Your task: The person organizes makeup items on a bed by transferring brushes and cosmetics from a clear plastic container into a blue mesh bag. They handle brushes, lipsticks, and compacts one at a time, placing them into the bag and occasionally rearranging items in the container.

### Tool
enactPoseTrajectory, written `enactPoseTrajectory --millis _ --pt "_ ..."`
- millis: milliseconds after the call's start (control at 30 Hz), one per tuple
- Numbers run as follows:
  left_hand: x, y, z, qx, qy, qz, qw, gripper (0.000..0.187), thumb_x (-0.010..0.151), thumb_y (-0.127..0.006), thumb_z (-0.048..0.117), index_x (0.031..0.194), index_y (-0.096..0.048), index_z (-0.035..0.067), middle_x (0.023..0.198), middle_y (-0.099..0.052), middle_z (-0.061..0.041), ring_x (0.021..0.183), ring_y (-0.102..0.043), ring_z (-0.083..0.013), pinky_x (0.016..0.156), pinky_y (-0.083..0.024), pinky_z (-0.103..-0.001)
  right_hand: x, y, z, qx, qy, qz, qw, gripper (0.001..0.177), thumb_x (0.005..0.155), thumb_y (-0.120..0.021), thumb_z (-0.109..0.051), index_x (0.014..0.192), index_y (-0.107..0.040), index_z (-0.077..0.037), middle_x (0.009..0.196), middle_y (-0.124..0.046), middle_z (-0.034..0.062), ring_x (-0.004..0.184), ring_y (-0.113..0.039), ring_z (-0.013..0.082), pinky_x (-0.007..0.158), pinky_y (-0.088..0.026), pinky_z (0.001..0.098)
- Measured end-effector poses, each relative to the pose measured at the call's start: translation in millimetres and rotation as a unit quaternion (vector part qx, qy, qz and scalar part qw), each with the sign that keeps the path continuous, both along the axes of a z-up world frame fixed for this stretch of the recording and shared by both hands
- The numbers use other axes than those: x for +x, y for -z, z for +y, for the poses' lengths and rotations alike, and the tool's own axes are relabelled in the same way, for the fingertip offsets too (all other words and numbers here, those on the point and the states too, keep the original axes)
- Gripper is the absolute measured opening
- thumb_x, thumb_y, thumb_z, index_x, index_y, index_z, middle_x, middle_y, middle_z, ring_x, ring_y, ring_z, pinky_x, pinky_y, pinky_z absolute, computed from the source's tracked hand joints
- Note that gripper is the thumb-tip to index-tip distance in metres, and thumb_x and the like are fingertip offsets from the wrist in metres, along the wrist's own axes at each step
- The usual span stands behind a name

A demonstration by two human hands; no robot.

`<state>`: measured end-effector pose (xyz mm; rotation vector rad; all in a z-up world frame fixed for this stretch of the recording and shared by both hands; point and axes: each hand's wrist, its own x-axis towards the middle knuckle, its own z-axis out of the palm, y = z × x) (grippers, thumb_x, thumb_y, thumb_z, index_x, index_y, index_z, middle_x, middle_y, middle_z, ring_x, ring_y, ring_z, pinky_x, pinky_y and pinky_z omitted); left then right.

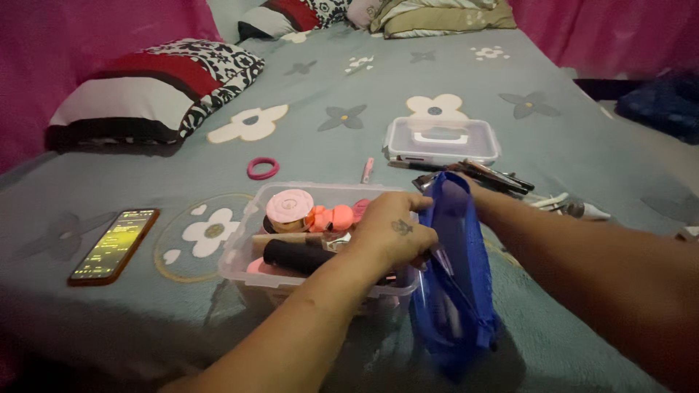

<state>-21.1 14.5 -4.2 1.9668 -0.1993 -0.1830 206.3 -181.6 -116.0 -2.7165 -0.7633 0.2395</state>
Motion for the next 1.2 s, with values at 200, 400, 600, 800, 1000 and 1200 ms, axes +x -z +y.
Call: enactPoseTrajectory --millis 200,400,600,800,1000,1200 --pt "0.0 -1.3 -2.8 -0.014 0.004 0.001 1.0 0.068 0.07 -0.069 0.0 0.137 -0.061 0.002 0.079 -0.076 -0.019 0.056 -0.073 -0.0212 0.052 -0.062 -0.033 -29.6 14.0 3.4 0.014 -0.037 0.074 0.996 0.019 0.078 -0.076 -0.02 0.095 -0.079 -0.013 0.091 -0.078 0.0099 0.082 -0.073 0.0243 0.076 -0.057 0.0402" --pt "0.9 1.5 -4.4 -0.024 -0.007 -0.014 1.0 0.066 0.07 -0.067 0.001 0.136 -0.062 0.002 0.08 -0.075 -0.014 0.057 -0.074 -0.0209 0.052 -0.063 -0.033 -27.7 17.4 -6.5 0.083 -0.021 0.009 0.996 0.018 0.08 -0.074 -0.019 0.096 -0.077 -0.011 0.09 -0.077 0.0095 0.082 -0.073 0.0236 0.076 -0.057 0.0403" --pt "5.3 -0.4 -10.6 -0.013 -0.001 -0.009 1.0 0.066 0.069 -0.067 0.003 0.135 -0.064 0.004 0.079 -0.077 -0.015 0.055 -0.074 -0.0206 0.053 -0.061 -0.033 -36.1 -23.5 -26.6 0.12 0.061 -0.176 0.975 0.016 0.082 -0.073 -0.018 0.094 -0.077 -0.008 0.089 -0.076 0.0116 0.081 -0.074 0.0256 0.076 -0.057 0.0419" --pt "7.3 -3.4 -20.3 0.028 0.0 -0.037 0.999 0.064 0.069 -0.067 0.005 0.133 -0.066 0.004 0.075 -0.077 -0.016 0.055 -0.075 -0.021 0.053 -0.059 -0.033 -101.9 -113.5 -24.8 0.17 0.209 -0.29 0.918 0.028 0.083 -0.083 -0.018 0.1 -0.068 -0.002 0.093 -0.074 0.0178 0.085 -0.073 0.035 0.076 -0.056 0.0452" --pt "10.2 -6.2 -24.6 0.026 -0.006 -0.016 1.0 0.064 0.07 -0.067 0.002 0.133 -0.065 0.005 0.074 -0.076 -0.018 0.054 -0.074 -0.0209 0.055 -0.06 -0.033 -180.1 -179.7 -3.7 0.273 0.268 -0.18 0.906 0.049 0.087 -0.077 -0.013 0.125 -0.049 0.0 0.091 -0.074 0.0203 0.081 -0.079 0.0284 0.065 -0.063 0.0386" --pt "7.7 -5.1 -23.7 -0.013 0.003 -0.021 1.0 0.061 0.07 -0.067 0.0 0.131 -0.068 0.004 0.074 -0.076 -0.019 0.055 -0.073 -0.0216 0.054 -0.061 -0.033 -233.2 -176.5 20.5 0.215 0.282 -0.092 0.93 0.06 0.078 -0.086 -0.017 0.122 -0.048 0.0 0.099 -0.074 0.0225 0.083 -0.076 0.0279 0.063 -0.062 0.0373"
